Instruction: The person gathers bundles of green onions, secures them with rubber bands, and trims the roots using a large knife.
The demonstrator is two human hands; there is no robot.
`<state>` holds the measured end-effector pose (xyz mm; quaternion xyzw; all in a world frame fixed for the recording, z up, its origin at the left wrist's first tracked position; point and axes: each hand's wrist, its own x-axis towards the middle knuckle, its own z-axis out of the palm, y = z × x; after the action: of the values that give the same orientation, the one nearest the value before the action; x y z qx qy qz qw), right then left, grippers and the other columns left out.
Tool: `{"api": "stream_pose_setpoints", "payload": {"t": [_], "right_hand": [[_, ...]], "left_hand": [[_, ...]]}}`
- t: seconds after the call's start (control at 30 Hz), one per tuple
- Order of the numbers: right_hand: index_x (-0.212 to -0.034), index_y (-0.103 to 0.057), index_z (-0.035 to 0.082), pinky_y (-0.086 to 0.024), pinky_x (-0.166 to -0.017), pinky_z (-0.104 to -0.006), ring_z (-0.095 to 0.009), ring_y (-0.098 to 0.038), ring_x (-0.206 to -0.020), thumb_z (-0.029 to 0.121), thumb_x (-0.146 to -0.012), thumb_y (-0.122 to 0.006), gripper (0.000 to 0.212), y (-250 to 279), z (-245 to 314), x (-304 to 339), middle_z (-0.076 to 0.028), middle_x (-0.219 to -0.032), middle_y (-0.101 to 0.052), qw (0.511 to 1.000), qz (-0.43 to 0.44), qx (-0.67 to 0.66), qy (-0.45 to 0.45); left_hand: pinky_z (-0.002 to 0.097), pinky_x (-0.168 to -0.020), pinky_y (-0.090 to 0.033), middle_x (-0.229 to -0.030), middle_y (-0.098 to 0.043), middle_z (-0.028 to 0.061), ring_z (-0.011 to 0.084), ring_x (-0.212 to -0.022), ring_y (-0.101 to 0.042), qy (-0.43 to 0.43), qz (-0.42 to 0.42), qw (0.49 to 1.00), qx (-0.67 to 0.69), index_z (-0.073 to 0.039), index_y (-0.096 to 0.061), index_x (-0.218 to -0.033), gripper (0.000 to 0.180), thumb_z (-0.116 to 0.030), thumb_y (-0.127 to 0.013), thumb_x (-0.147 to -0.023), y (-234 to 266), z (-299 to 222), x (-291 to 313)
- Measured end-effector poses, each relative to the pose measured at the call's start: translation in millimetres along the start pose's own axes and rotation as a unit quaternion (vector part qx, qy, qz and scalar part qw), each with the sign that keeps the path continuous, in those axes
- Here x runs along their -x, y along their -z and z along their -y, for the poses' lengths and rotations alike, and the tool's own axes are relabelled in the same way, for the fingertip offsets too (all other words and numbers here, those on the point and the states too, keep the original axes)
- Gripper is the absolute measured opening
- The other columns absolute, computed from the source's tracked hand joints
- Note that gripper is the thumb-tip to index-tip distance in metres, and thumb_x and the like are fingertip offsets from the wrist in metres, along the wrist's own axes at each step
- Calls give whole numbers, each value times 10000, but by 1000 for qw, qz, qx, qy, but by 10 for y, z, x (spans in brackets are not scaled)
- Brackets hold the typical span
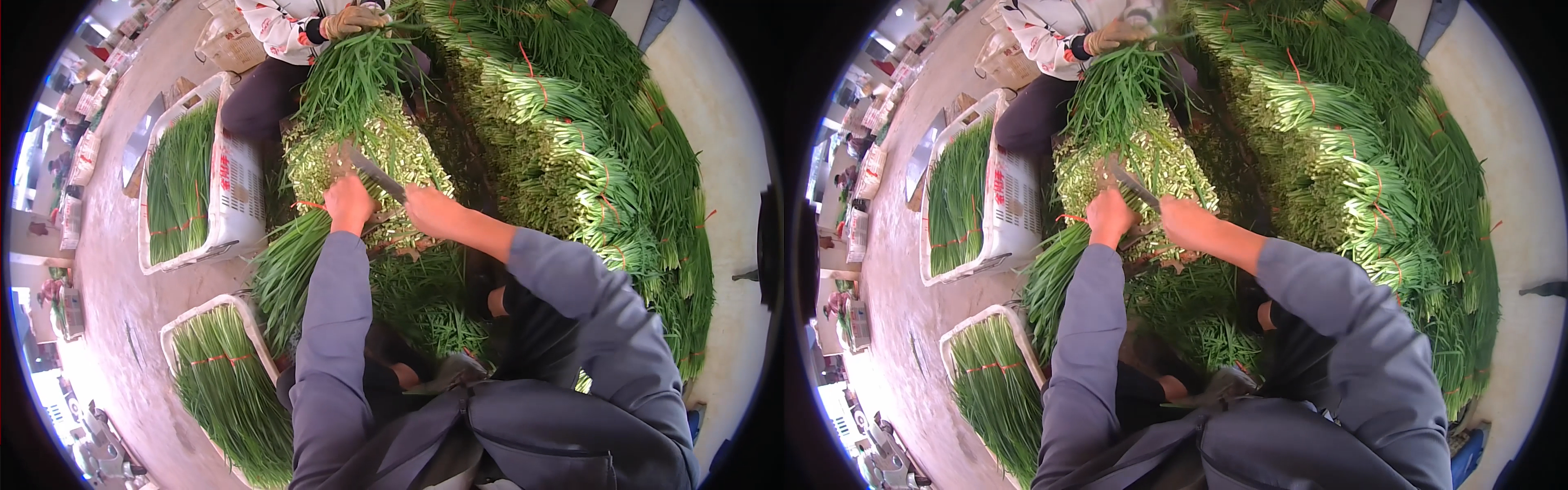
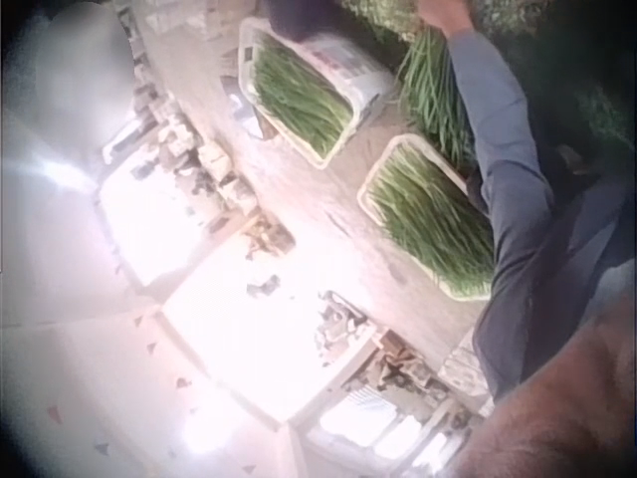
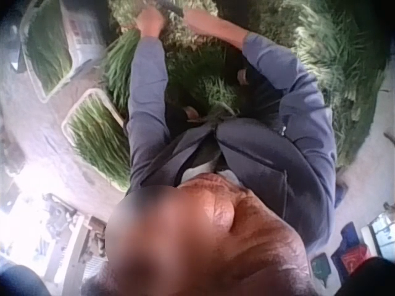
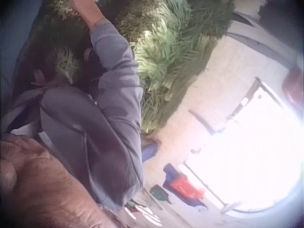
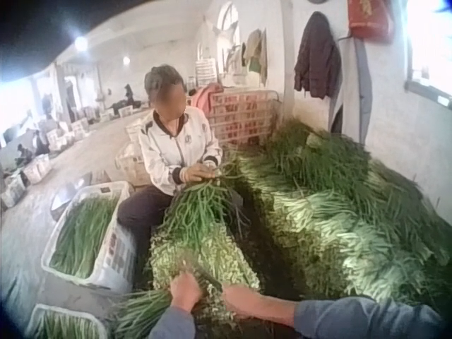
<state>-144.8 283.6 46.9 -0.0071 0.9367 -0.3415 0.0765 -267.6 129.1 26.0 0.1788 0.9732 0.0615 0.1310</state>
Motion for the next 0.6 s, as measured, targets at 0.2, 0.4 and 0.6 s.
{"api": "stream_pose_setpoints", "payload": {"t": [0.2,0.4,0.6], "right_hand": [[-984,-466,-83,-516,-672,-552,-483,-647,-736,122,-962,-494,208,-215,-395,-68,-295,-773,-628,995,28,92,38],[-1010,-525,-97,-536,-733,-536,-472,-674,-846,46,-885,-519,190,-173,-16,-472,-342,-890,-660,998,-17,-3,-56],[-1002,-512,-111,-540,-721,-530,-492,-667,-815,-23,-828,-543,197,-313,-47,-274,-345,-874,-649,998,38,15,-51]], "left_hand": [[415,-906,-517,-1040,-732,169,329,-1021,-701,2,50,999,1,-28,-672,-1087,426,-224,-782,-725,-2,-132,-22],[438,-898,-520,-1046,-726,172,342,-1029,-695,-26,-17,999,-12,-19,-661,-1091,344,-188,-706,-795,-72,-74,-93],[402,-900,-544,-1031,-729,181,329,-1017,-705,2,47,998,36,-16,-658,-1057,554,-300,-857,-625,64,25,-7]]}}
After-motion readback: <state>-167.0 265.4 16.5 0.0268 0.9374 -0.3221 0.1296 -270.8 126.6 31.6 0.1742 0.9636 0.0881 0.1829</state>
